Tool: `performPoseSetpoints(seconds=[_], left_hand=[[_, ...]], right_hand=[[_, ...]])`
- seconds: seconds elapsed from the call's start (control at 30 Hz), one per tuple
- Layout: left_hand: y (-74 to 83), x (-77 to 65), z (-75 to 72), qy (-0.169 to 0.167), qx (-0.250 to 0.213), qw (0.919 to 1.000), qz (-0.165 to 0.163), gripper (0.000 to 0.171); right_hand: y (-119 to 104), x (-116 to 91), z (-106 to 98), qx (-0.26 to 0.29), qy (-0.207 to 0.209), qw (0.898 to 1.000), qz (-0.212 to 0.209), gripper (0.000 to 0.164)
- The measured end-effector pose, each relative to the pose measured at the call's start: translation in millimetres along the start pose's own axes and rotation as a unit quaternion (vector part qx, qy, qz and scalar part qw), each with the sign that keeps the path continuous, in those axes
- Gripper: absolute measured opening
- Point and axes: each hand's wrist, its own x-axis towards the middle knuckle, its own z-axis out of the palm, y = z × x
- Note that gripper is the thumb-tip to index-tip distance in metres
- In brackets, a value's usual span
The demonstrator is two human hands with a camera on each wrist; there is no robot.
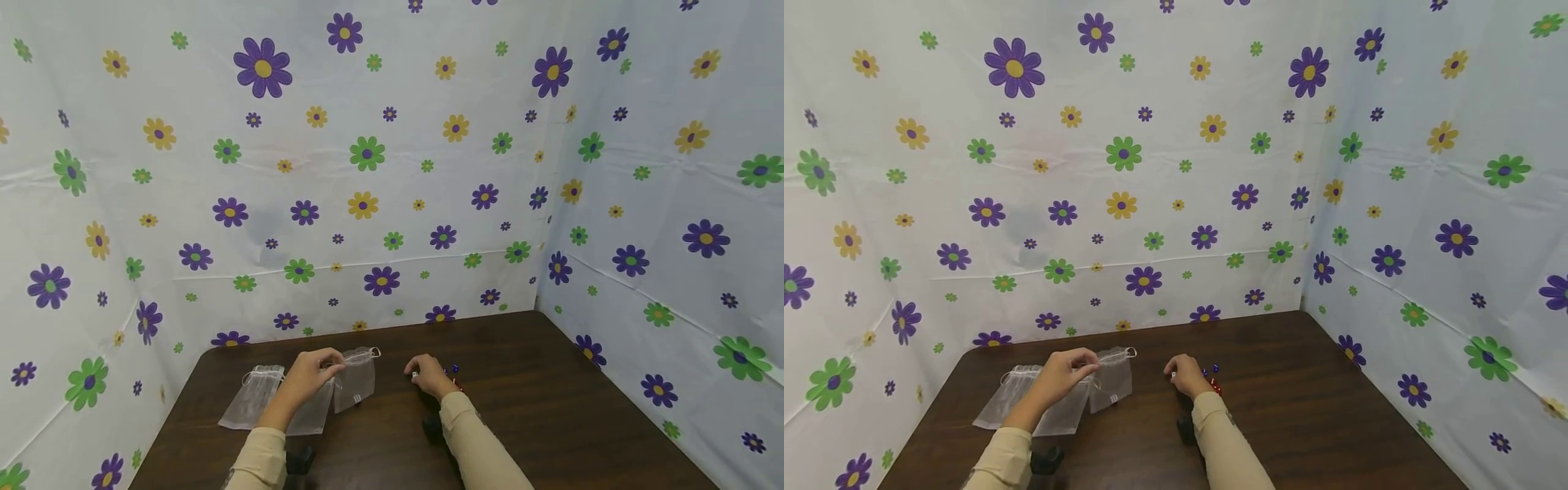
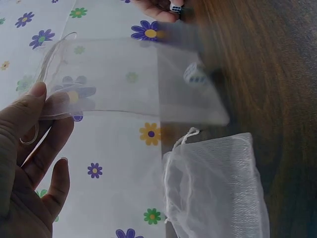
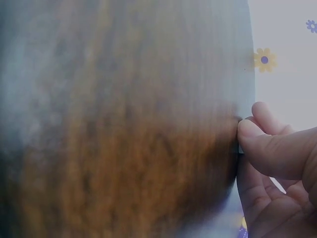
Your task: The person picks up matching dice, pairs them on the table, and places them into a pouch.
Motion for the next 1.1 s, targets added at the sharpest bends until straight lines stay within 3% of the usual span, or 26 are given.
performPoseSetpoints(seconds=[1.1], left_hand=[[-4.4,-3.3,-0.6,0.005,-0.005,1.0,-0.004,0.014]], right_hand=[[-3.1,2.5,-3.8,-0.002,-0.006,1.0,0.001,0.019]])
